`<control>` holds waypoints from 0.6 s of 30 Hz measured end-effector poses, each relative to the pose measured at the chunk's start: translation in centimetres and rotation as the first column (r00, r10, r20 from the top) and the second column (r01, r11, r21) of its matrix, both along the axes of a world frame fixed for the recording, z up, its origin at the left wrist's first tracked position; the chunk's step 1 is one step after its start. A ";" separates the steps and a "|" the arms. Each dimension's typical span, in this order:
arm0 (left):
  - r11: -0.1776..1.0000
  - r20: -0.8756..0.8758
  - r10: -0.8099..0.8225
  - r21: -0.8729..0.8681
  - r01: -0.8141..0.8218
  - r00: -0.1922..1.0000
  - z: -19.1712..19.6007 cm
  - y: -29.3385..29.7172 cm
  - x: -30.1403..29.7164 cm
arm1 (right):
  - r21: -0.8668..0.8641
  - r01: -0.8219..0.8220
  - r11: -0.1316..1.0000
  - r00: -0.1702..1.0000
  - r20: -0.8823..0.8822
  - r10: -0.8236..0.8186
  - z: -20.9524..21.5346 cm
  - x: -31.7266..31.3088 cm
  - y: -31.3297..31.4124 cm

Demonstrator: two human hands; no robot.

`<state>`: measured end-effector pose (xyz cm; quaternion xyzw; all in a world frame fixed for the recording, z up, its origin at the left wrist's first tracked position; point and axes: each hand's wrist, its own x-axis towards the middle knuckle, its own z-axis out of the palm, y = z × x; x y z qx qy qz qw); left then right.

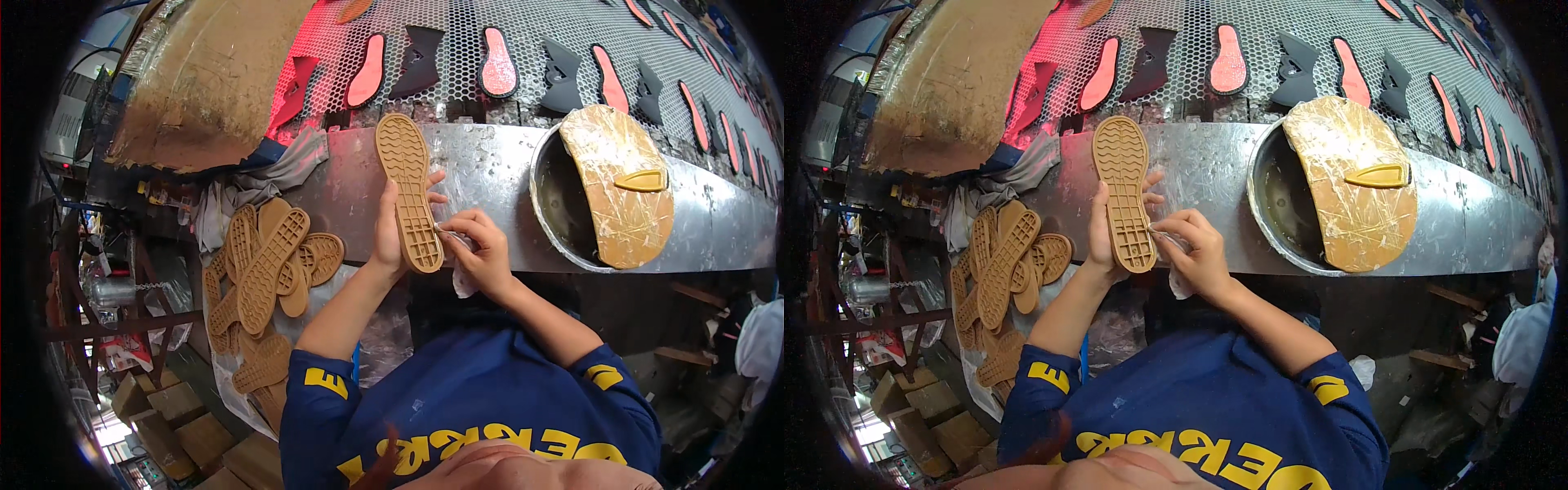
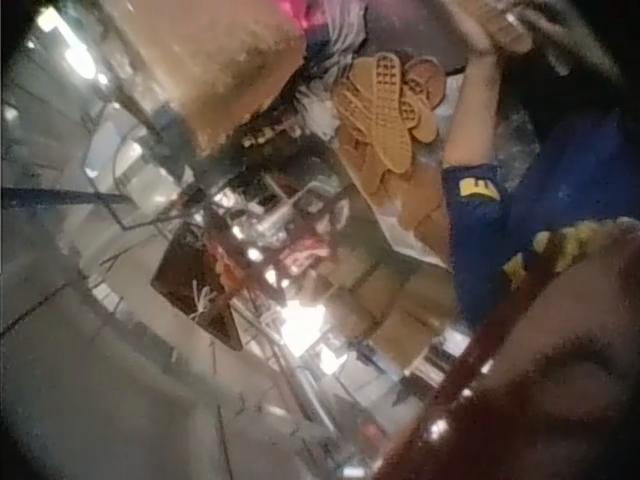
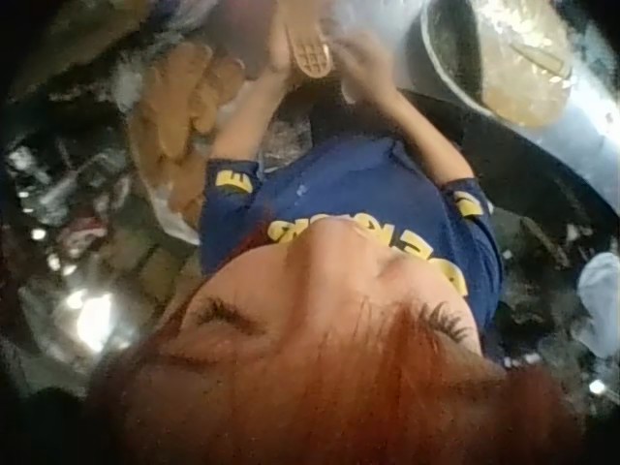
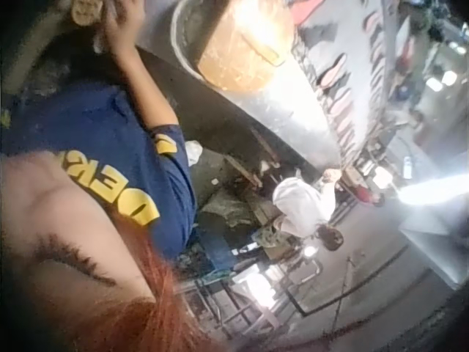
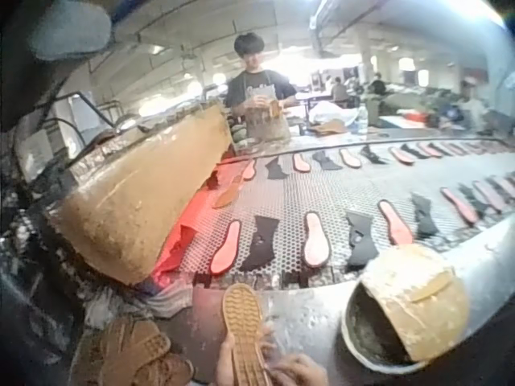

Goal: The person applies a yellow adhesive to the bottom of shoe soles using a yellow plastic scraper. They repeatedly dip the scraper into a container, spread the glue across the sole's textured surface, and place the finished sole onto a moving conveyor belt. The person also wipes the sole with a white cloth between applications.

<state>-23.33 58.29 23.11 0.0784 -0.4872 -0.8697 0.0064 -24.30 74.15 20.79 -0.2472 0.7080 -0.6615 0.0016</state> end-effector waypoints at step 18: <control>0.988 0.011 0.142 0.054 -0.142 0.990 -0.5 0.4 1.0 | 0.039 -0.035 0.999 0.989 -0.142 0.041 -0.1 0.8 0.6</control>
